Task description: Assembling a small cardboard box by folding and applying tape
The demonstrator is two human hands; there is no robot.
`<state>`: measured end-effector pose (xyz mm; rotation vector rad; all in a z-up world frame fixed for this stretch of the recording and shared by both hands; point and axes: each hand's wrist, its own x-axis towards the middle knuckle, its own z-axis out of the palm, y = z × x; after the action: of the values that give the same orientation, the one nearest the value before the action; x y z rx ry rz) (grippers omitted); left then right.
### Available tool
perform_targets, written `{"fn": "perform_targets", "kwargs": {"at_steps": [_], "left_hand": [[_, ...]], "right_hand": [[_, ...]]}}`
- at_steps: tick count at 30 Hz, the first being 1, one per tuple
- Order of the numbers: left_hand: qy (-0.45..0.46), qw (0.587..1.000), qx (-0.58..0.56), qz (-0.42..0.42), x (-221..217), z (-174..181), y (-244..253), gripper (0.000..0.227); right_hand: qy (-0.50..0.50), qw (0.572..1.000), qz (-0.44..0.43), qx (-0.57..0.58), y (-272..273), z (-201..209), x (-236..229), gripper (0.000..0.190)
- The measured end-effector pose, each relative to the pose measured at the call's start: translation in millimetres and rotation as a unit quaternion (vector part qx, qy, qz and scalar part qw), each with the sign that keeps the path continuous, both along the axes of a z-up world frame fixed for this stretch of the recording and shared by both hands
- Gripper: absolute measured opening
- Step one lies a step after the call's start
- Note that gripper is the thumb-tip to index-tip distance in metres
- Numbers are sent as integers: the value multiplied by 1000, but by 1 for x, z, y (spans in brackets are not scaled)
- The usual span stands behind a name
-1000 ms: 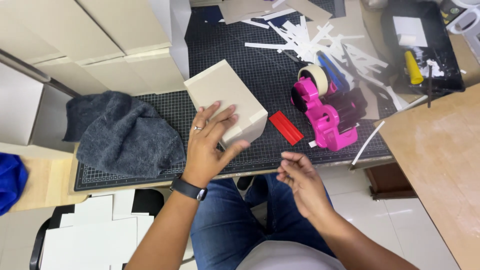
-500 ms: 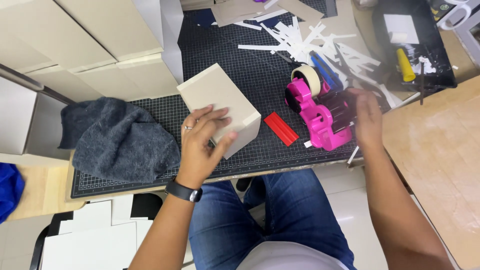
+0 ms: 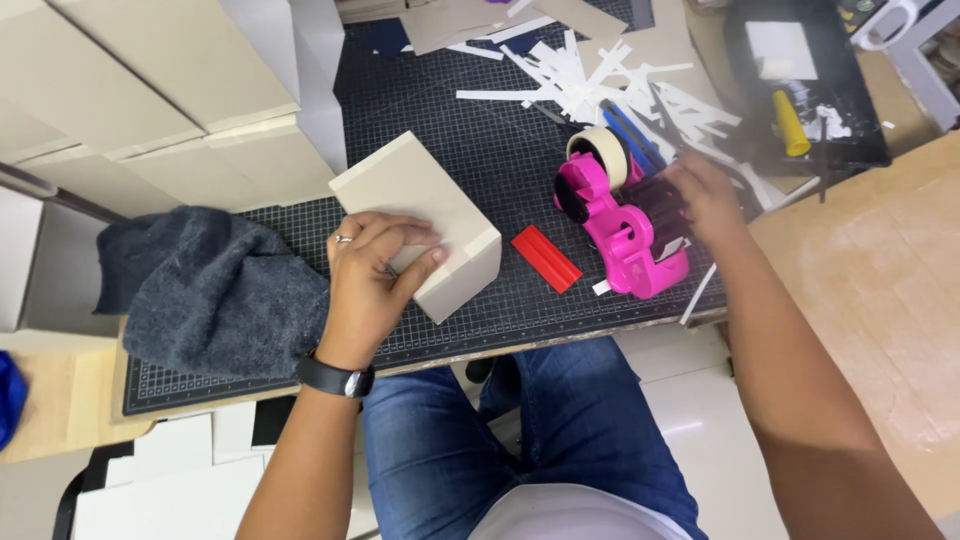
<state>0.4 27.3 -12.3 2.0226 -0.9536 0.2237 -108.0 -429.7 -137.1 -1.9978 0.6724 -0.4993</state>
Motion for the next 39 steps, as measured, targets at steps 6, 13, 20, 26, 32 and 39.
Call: {"fn": "perform_targets", "kwargs": {"at_steps": [6,13,20,26,32,39], "left_hand": [[-12,1000,-7,-14,-5,9,0,7],[-11,1000,-9,-17,-7,9,3,9],[-33,999,17,-9,-5,9,1,8],[-59,998,16,-24,1,5,-2,7],[-62,997,-8,-38,5,4,-5,8],[-71,997,29,-21,12,-6,-8,11]], "right_hand": [[176,980,54,-80,1,27,23,30],[278,953,49,-113,20,60,11,66],[-61,984,-44,-160,74,54,-75,15],[-45,973,41,-224,74,60,-81,14],[-54,951,12,-305,111,96,-83,11],[-259,884,55,386,266,49,-56,17]]}}
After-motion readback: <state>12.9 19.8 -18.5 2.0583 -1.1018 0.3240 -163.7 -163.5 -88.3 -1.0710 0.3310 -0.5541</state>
